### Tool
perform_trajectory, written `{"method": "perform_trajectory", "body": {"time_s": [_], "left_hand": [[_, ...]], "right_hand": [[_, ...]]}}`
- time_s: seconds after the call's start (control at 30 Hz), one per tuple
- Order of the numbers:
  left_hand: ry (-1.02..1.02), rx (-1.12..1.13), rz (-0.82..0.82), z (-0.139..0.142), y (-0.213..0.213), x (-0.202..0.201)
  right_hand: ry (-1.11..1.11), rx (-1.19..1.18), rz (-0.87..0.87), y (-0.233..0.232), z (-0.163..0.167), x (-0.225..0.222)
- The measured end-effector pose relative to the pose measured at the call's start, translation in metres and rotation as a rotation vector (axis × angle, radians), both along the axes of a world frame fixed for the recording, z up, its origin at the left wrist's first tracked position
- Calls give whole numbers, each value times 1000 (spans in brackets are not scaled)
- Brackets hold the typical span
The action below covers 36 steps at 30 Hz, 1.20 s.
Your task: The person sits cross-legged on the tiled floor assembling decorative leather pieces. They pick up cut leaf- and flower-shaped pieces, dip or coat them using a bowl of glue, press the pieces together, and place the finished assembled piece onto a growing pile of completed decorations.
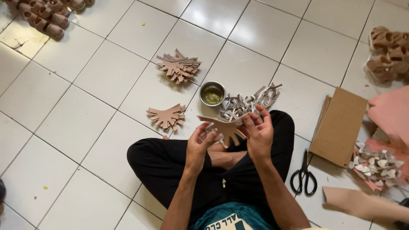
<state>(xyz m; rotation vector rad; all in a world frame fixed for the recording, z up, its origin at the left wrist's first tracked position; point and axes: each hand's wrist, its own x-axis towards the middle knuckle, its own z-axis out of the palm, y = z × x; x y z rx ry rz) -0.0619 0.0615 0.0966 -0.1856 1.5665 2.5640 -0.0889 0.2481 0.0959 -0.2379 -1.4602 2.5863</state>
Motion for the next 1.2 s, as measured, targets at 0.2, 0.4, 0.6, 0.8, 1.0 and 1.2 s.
{"method": "perform_trajectory", "body": {"time_s": [0.2,0.4,0.6,0.8,1.0,1.2], "left_hand": [[28,-107,172,-8,4,2],[199,-397,177,13,6,3],[34,-337,154,18,12,4],[80,-345,140,18,10,3],[61,-373,107,20,9,4],[60,-186,215,12,15,5]], "right_hand": [[-24,21,140,-6,3,6],[-92,170,131,-13,6,8],[-47,202,131,-16,-1,14],[-40,202,182,-17,0,15],[-59,172,116,-24,-2,19],[4,176,63,-28,-8,19]]}}
